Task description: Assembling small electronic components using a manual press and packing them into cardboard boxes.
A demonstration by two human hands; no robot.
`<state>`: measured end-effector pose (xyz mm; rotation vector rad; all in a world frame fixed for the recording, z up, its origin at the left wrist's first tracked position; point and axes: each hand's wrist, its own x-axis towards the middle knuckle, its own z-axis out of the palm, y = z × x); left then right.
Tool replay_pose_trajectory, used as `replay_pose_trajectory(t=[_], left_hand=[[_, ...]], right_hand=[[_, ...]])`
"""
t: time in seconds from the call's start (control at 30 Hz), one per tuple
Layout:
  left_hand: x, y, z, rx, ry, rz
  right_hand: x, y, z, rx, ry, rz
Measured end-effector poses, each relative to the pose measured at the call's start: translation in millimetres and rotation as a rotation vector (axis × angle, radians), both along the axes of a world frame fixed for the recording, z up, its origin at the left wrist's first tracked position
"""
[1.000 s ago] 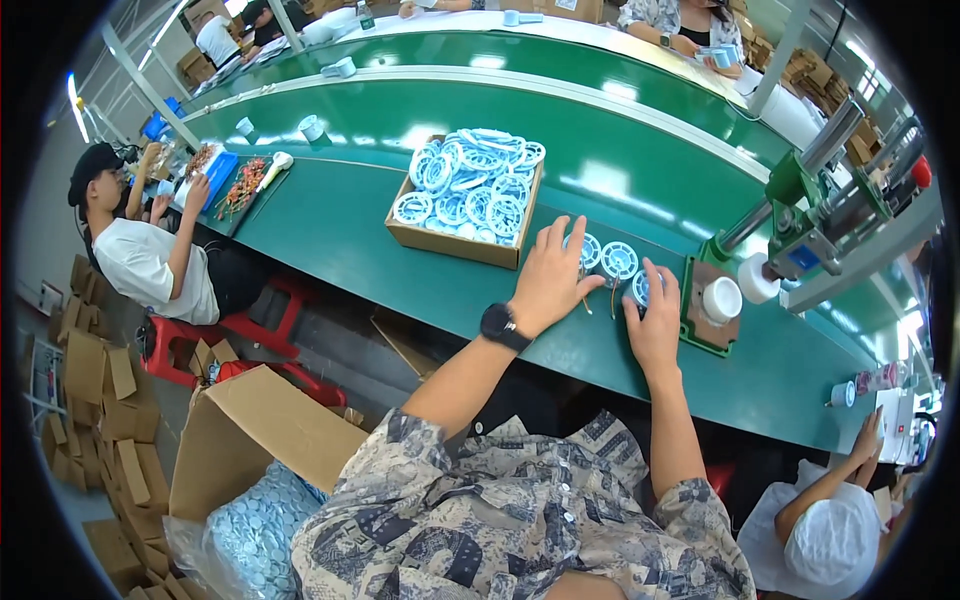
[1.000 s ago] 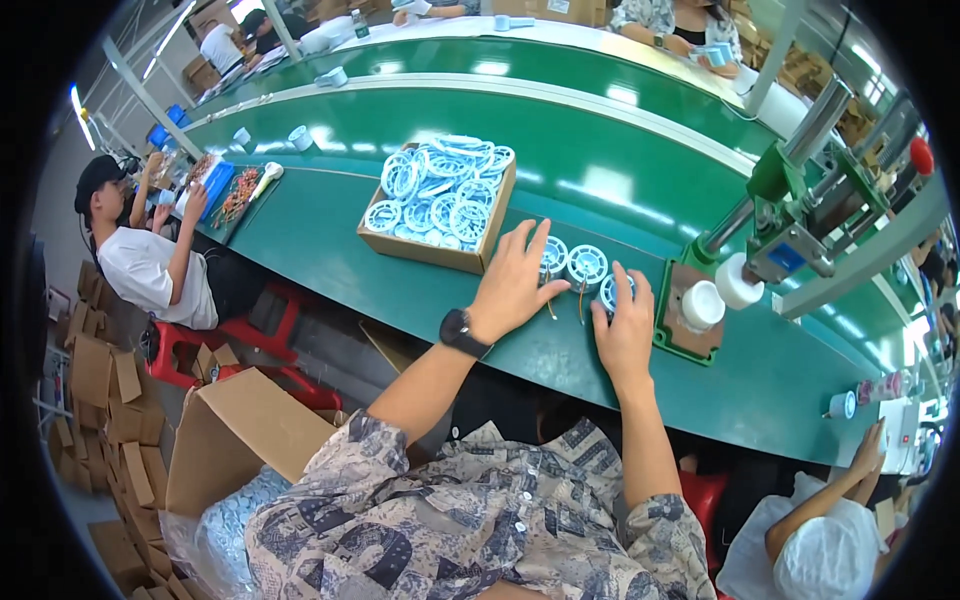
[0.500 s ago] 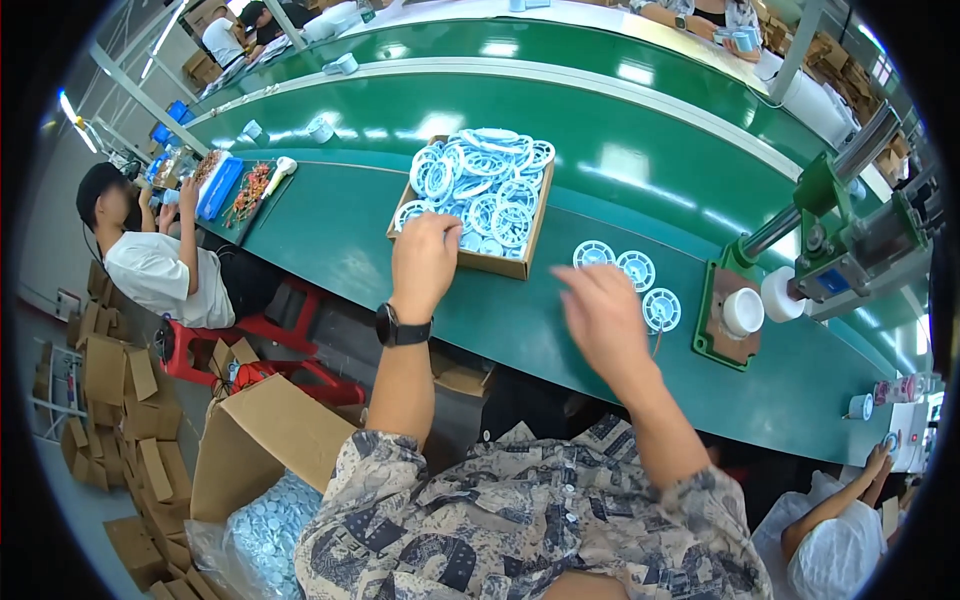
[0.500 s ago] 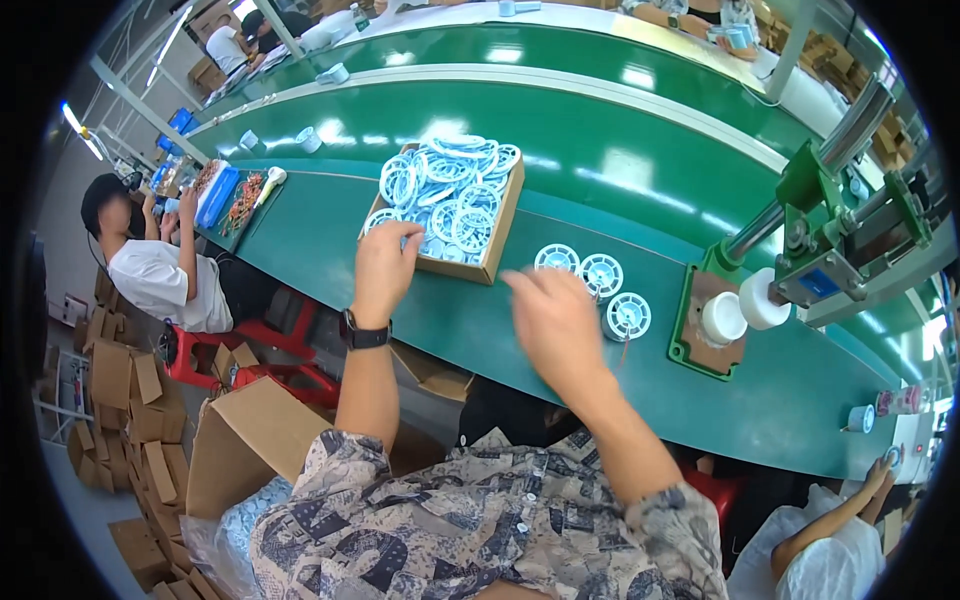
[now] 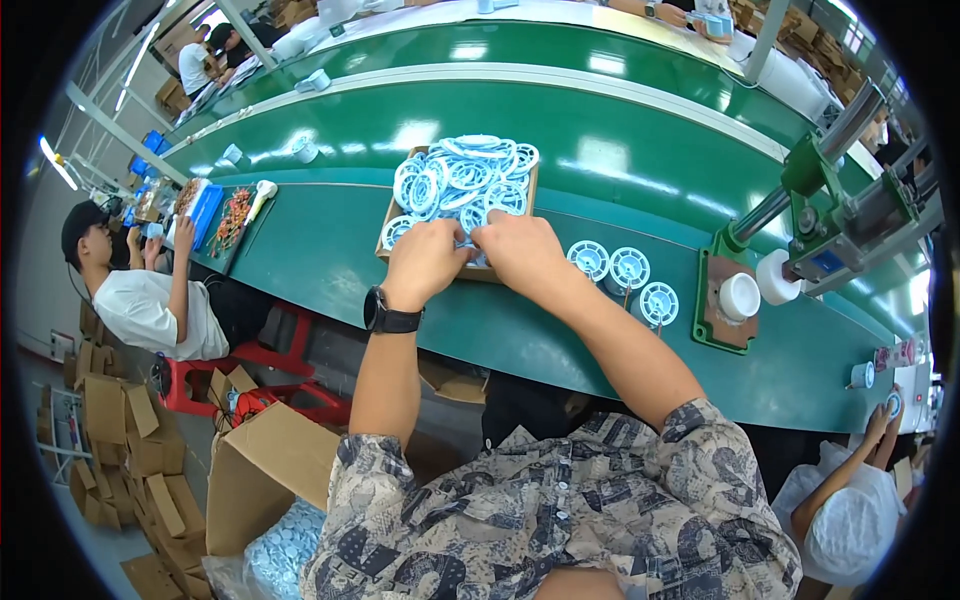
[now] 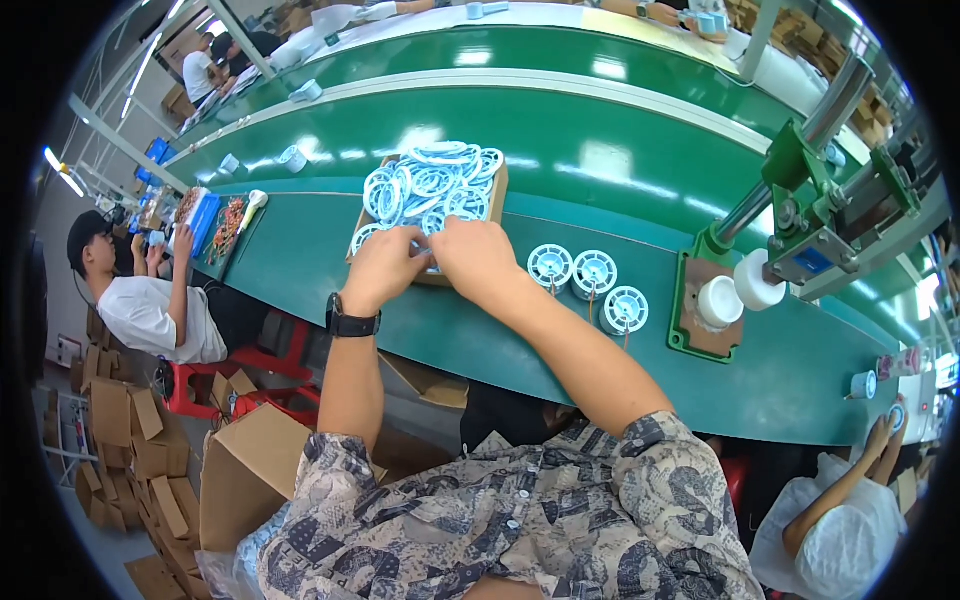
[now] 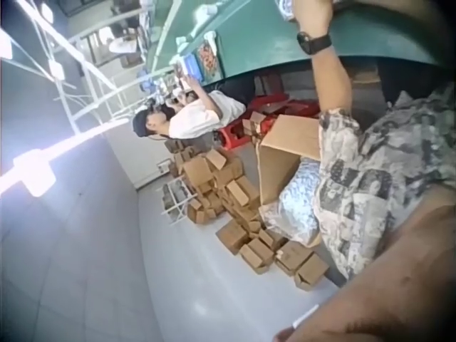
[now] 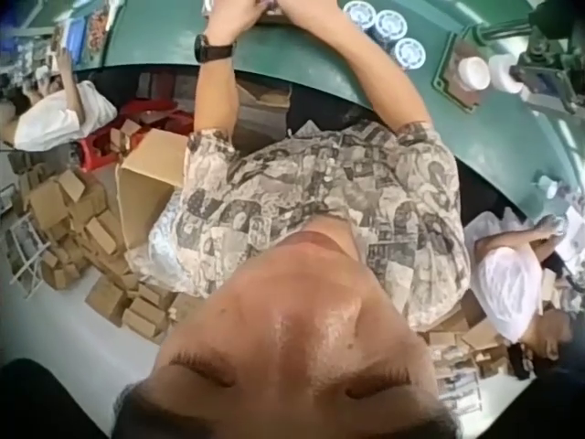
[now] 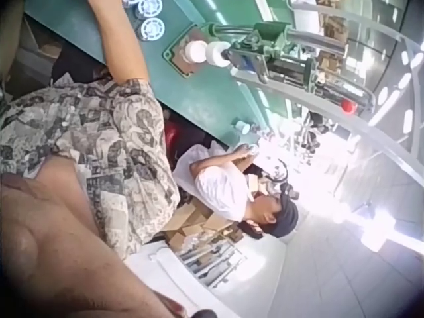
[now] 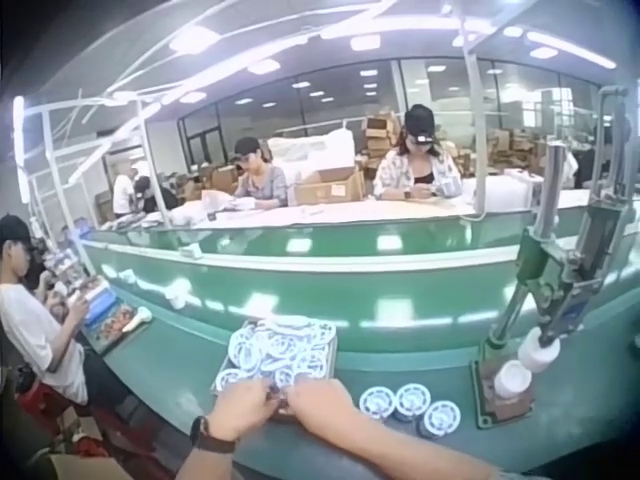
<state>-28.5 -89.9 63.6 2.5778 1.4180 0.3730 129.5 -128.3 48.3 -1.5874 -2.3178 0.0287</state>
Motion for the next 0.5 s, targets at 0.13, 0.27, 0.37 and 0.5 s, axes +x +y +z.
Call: replay_pose_trajectory(t=[0.13, 0.27, 0.37, 0.5], left_hand=[[4, 0, -1, -0.038, 0.022, 0.056], [4, 0, -4, -0.041, -0.033, 0.048], [-2, 2, -7, -0.066, -0.126, 0.076], [-6, 2, -11, -0.109, -0.255, 0.050]], right_hand=[[4, -12, 2, 0.082, 0.217, -0.086], [6, -12, -11, 0.154, 0.246, -0.086], [6, -12, -16, 0.161, 0.173, -0.031], [1, -3, -4, 0.036, -0.032, -0.027]])
